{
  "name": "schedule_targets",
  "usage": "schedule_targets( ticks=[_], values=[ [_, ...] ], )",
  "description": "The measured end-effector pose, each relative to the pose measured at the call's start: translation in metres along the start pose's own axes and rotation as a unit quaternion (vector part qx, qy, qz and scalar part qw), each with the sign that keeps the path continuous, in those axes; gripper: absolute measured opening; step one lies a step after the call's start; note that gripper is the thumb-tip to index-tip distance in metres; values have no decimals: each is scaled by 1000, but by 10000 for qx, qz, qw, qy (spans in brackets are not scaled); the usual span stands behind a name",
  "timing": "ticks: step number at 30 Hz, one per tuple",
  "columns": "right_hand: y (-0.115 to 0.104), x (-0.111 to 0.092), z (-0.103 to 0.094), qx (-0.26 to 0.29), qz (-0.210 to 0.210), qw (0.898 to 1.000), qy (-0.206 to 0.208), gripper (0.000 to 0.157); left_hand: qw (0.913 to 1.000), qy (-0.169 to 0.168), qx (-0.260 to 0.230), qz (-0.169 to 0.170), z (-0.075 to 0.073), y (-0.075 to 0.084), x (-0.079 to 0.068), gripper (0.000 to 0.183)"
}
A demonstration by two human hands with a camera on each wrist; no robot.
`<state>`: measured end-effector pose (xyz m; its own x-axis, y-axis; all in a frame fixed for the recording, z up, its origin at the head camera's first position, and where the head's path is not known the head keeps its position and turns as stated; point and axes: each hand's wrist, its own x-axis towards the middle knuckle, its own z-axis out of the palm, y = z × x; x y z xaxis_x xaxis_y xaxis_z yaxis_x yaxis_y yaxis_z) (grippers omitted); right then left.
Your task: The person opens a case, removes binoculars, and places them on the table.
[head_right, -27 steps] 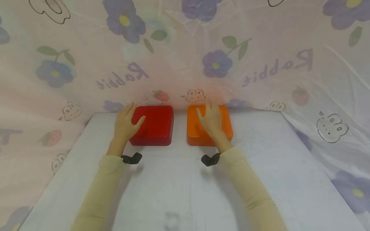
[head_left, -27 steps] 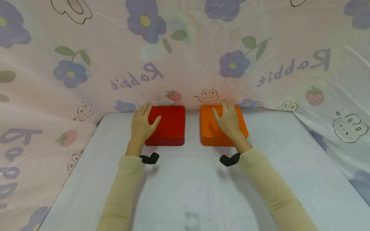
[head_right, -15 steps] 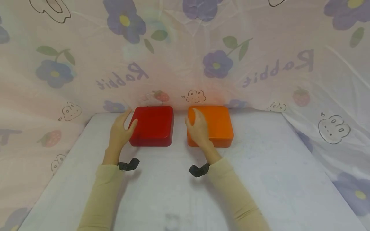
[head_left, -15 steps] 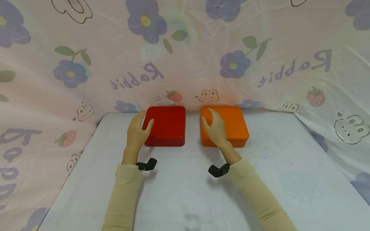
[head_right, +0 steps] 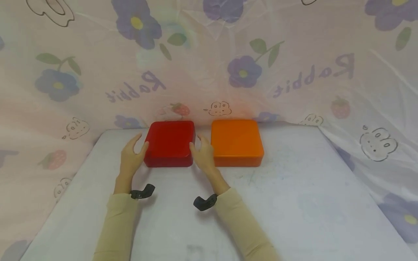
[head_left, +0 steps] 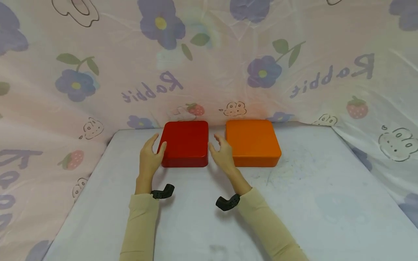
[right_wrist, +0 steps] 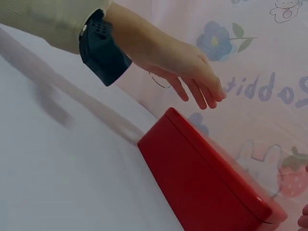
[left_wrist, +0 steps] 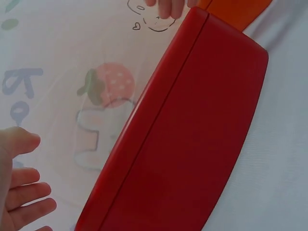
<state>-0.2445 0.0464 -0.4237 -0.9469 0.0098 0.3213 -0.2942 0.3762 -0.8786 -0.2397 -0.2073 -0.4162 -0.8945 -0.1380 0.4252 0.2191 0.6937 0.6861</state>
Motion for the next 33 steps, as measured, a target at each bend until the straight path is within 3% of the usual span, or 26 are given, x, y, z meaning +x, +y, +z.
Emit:
schedule_targets(
  ticks=[7, 12, 25, 33],
  values=[
    [4, -7, 28, 455, 597, 9971, -130, 49, 9975, 89, -572, -411, 1, -17, -2, 47],
    [8, -10, 39, 621, 895, 9940, -26, 49, 9931, -229, -779, -843, 4, -23, -2, 48],
    [18, -8, 41, 1084, 1404, 9842, -4, 49, 9729, -910, -1228, -1738, 9, -35, -2, 56],
    [20, -3, 43, 801, 1309, 9881, 53, 44, 9627, -1092, -1412, -2034, 12, -33, 1, 58]
  ],
)
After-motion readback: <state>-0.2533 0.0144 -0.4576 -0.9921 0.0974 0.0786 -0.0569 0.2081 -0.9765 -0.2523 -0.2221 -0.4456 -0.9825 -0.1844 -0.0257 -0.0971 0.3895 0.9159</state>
